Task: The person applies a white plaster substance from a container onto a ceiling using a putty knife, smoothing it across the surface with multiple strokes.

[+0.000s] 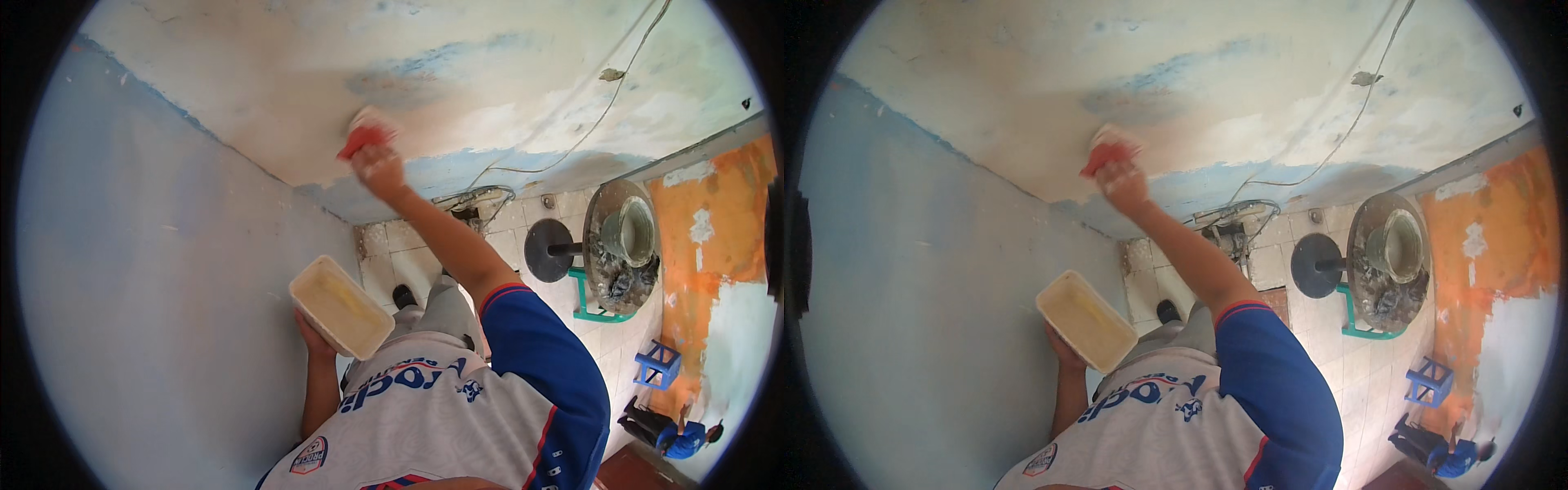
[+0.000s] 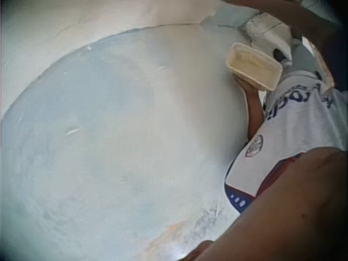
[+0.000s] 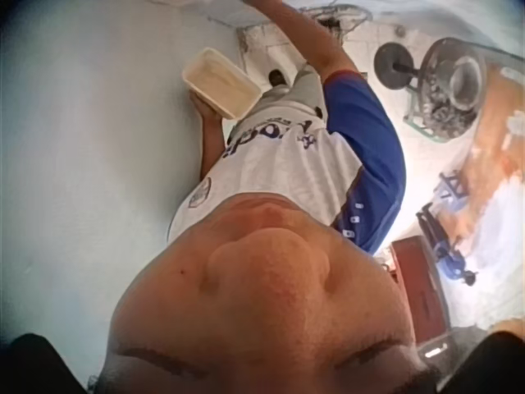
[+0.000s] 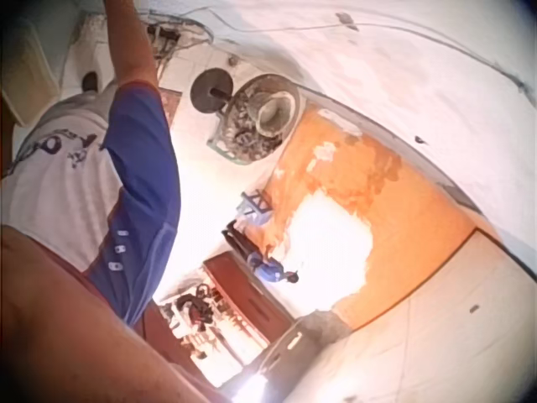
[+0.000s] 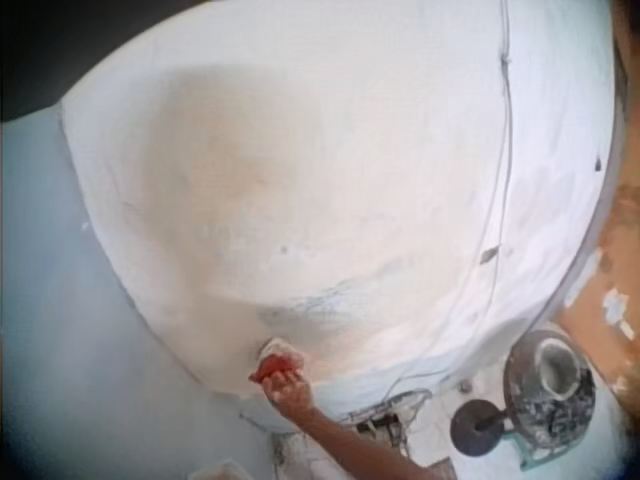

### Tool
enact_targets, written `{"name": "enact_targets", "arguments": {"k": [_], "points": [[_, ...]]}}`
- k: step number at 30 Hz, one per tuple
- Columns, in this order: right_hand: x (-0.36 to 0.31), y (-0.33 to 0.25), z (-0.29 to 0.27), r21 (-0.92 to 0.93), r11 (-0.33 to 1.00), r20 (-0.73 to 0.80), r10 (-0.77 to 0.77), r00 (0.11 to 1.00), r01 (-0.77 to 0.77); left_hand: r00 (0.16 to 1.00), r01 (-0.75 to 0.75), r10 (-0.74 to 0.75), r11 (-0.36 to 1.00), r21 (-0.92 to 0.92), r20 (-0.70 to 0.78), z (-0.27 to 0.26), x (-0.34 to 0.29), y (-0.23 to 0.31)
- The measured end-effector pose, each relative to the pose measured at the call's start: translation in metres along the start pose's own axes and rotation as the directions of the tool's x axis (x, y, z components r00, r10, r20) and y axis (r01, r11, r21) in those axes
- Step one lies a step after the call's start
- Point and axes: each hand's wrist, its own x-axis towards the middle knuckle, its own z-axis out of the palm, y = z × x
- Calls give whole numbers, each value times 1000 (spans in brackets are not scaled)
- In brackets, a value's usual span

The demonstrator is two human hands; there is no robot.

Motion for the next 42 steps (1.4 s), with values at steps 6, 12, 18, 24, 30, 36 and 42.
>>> {"name": "enact_targets", "arguments": {"k": [6, 12, 18, 24, 30, 36, 42], "points": [[-17, -36, -37, 40, 999, -98, -9, 995, 13, 999, -48, 47, 995, -83, -8, 17, -3, 4], [44, 77, -88, -203, 922, -337, 250, 908, -329, 999, -12, 14, 998, -60, 36, 6, 0, -3], [-5, -22, -43, 111, 993, 77, -48, 996, 40, 997, 2, 5, 995, -97, 71, 12, 4, -6], [43, 59, -131, -142, 966, -296, 168, 940, -218, 985, -57, 64, 997, -47, 162, 21, 12, 4], [81, 122, -123, -299, 941, -203, 98, 974, -157, 993, -71, 76, 996, -56, 90, 20, 26, 3], [27, -15, -59, 181, 974, 99, -152, 983, 133, 964, -33, 53, 996, -83, 262, 51, 39, 14], [69, 88, -150, -324, 914, -315, 138, 939, -244, 972, -124, 135, 990, -69, 191, 47, 49, 21]]}}
